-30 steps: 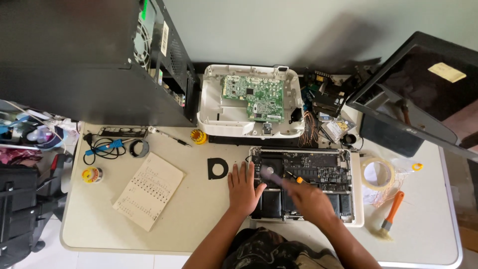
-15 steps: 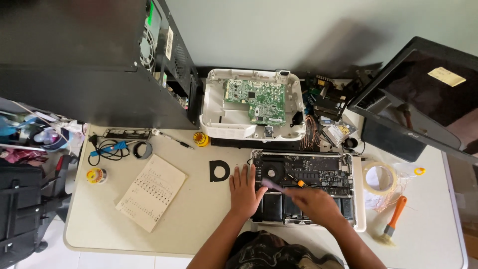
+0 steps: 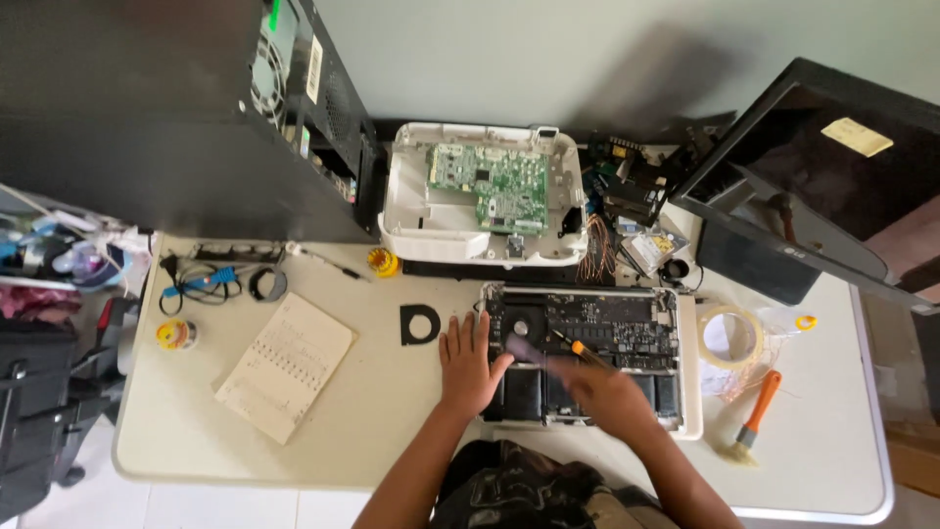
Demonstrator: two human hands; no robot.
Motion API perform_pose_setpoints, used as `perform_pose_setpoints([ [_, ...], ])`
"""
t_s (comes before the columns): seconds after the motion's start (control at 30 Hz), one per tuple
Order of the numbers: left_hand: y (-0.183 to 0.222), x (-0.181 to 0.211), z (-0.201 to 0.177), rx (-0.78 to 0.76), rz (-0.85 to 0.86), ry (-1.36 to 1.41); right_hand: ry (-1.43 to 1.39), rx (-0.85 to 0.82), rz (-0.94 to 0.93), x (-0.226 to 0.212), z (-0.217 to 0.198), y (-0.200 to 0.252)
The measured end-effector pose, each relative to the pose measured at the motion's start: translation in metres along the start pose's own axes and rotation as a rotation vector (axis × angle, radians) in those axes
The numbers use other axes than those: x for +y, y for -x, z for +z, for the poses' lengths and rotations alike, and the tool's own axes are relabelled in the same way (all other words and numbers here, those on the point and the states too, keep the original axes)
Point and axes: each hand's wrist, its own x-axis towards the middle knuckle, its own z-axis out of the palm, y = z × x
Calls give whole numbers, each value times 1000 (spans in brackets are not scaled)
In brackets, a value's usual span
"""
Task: Clean the internal components of a laptop using a brush and perform repairs with a screwdriver.
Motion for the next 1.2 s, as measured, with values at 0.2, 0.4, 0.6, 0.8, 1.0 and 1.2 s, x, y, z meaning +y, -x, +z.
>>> perform_pose_setpoints([
  [0.2,-2,1,-6,27,15,13,-286,-183,163,5,-26,7],
  [0.4,1,1,-7,-75,-12,53,152,-212,263,-26,-55,16],
  [0.6,3,-2,5,57,-3,94,-48,33,47,-5,-15,19],
  [0.8,-2,-5,6,130,74,-11,142,94,76,-6,26,-10],
  [1.0,0,-5,3,61,72,-197,-115,-44,209,-39,-9,-6],
  [1.2,-2,-3,1,-42,14,-132,-113,60,153,-34,8,1],
])
